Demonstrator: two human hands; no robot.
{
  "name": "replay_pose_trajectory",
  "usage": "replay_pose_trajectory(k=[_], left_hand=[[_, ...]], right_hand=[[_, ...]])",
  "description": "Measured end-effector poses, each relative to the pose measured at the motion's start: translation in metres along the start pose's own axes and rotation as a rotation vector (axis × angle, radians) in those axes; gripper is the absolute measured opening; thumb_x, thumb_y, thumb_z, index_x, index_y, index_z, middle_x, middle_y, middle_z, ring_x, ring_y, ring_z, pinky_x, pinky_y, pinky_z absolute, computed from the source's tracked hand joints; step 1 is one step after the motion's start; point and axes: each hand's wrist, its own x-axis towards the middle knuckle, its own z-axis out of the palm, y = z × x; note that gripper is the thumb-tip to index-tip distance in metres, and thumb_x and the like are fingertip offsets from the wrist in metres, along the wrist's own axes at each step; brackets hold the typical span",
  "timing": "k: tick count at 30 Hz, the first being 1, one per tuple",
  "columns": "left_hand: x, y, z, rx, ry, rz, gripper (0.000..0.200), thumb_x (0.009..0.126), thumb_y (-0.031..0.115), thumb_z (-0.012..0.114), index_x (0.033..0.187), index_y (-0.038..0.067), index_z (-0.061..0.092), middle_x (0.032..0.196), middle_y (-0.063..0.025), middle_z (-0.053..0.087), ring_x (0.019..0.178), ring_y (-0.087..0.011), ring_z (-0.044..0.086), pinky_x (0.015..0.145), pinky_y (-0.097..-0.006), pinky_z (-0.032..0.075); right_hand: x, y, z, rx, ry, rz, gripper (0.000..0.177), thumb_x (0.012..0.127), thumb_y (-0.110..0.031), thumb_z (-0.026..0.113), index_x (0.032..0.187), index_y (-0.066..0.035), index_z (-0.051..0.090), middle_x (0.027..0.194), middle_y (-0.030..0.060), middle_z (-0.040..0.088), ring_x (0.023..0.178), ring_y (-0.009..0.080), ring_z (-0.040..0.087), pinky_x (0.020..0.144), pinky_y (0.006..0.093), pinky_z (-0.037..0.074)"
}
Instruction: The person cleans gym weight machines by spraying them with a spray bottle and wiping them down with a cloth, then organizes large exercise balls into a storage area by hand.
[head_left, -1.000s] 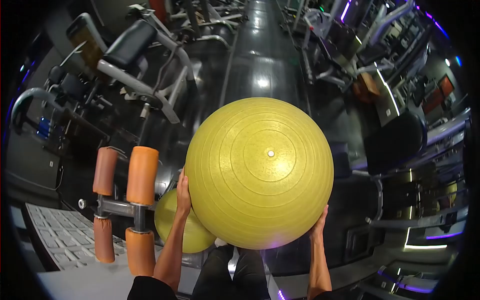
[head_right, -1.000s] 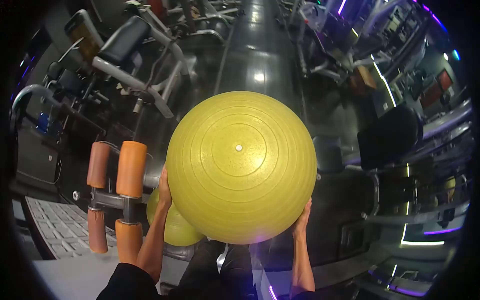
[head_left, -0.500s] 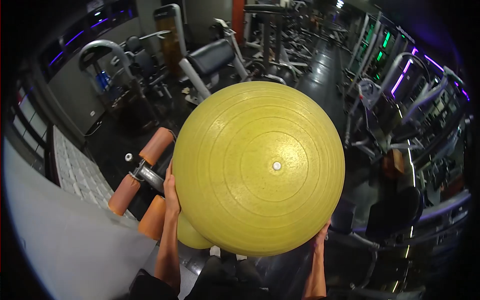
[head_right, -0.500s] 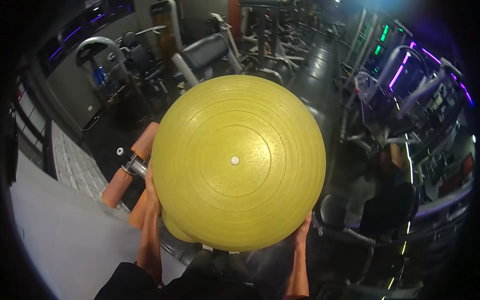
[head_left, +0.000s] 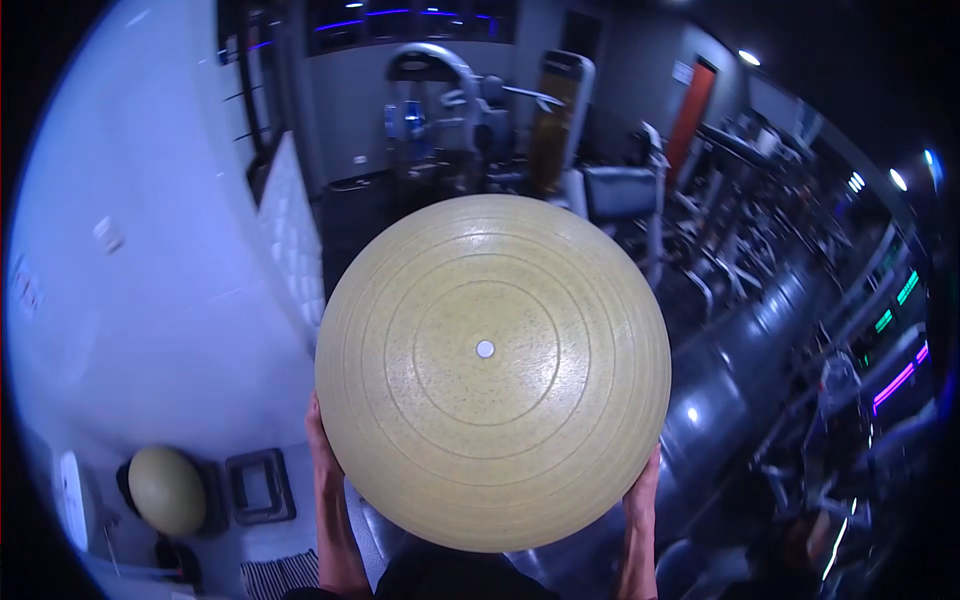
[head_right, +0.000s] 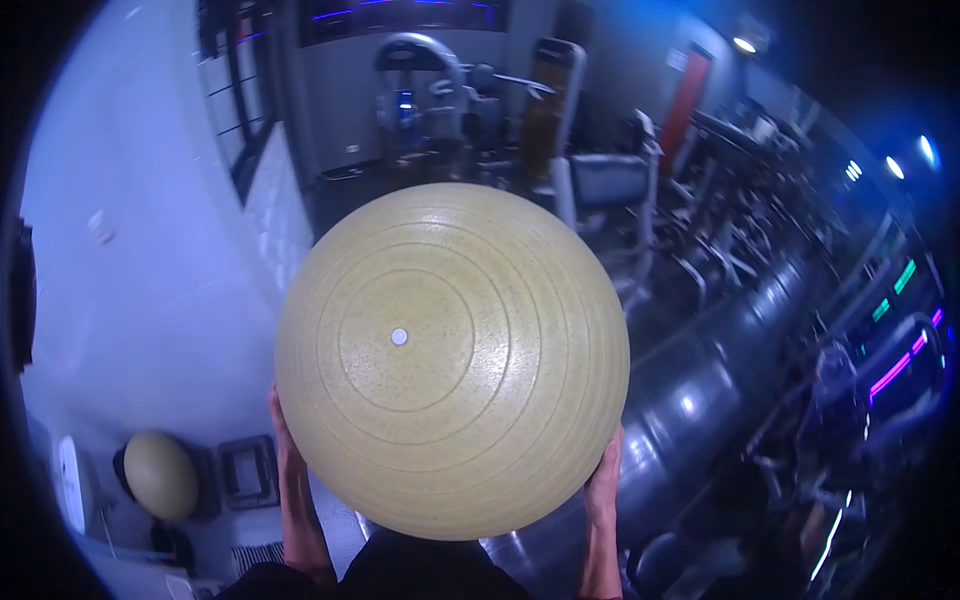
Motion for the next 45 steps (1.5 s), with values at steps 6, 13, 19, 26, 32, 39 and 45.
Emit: replay_pose_trajectory(k=[6,13,19,26,32,39,45], left_hand=[[-0.071,0.065,-0.054,0.032,0.345,0.116,0.054,0.096,0.049,0.029,0.125,0.007,0.047,0.118,-0.0079,0.055,0.105,-0.0196,0.055,0.089,-0.0347,0.045],[-0.158,0.108,-0.122,-0.174,0.685,0.182,0.055,0.095,0.049,0.032,0.126,0.007,0.048,0.120,-0.0102,0.056,0.106,-0.0228,0.056,0.090,-0.0361,0.046],[-0.215,0.119,-0.176,-0.071,0.990,0.227,0.057,0.094,0.048,0.036,0.128,0.005,0.047,0.124,-0.0095,0.054,0.110,-0.0220,0.053,0.092,-0.0353,0.043],[-0.221,0.132,-0.226,0.079,0.980,0.309,0.056,0.094,0.044,0.036,0.130,0.002,0.047,0.125,-0.0105,0.052,0.110,-0.0225,0.048,0.097,-0.0343,0.036],[-0.226,0.125,-0.278,0.465,1.197,0.214,0.058,0.096,0.043,0.033,0.132,0.000,0.043,0.126,-0.0120,0.049,0.115,-0.0207,0.045,0.099,-0.0334,0.033],[-0.240,0.133,-0.308,0.541,1.309,0.155,0.052,0.096,0.033,0.032,0.134,-0.002,0.039,0.129,-0.0147,0.043,0.123,-0.0235,0.036,0.106,-0.0346,0.023],[-0.302,0.096,-0.386,0.339,1.384,0.245,0.044,0.093,0.029,0.035,0.122,-0.002,0.048,0.111,-0.0114,0.049,0.107,-0.0206,0.044,0.097,-0.0323,0.032]], right_hand=[[0.008,-0.037,0.108,-0.120,-0.412,-0.049,0.071,0.091,-0.059,0.036,0.132,-0.001,0.038,0.129,0.0093,0.043,0.121,0.0193,0.039,0.103,0.0351,0.028],[0.008,-0.006,0.208,-0.060,-0.795,0.002,0.069,0.091,-0.055,0.040,0.133,-0.001,0.037,0.133,0.0093,0.040,0.124,0.0207,0.036,0.105,0.0363,0.026],[-0.009,0.027,0.295,0.059,-0.993,0.220,0.066,0.091,-0.050,0.042,0.136,-0.001,0.035,0.136,0.0093,0.039,0.126,0.0219,0.035,0.106,0.0367,0.025],[-0.029,0.033,0.390,0.084,-1.111,0.308,0.059,0.092,-0.047,0.043,0.130,-0.001,0.044,0.126,0.0102,0.051,0.115,0.0224,0.049,0.099,0.0361,0.036],[-0.064,0.048,0.457,0.060,-0.960,0.406,0.059,0.094,-0.048,0.036,0.132,-0.004,0.043,0.131,0.0088,0.048,0.119,0.0219,0.046,0.101,0.0340,0.035],[-0.091,0.078,0.525,0.057,-1.113,0.553,0.058,0.096,-0.046,0.029,0.136,-0.006,0.037,0.138,0.0105,0.042,0.125,0.0248,0.040,0.104,0.0357,0.031],[-0.144,0.103,0.578,0.108,-1.240,0.457,0.055,0.097,-0.043,0.030,0.137,-0.005,0.036,0.136,0.0098,0.040,0.125,0.0231,0.039,0.105,0.0360,0.029]])
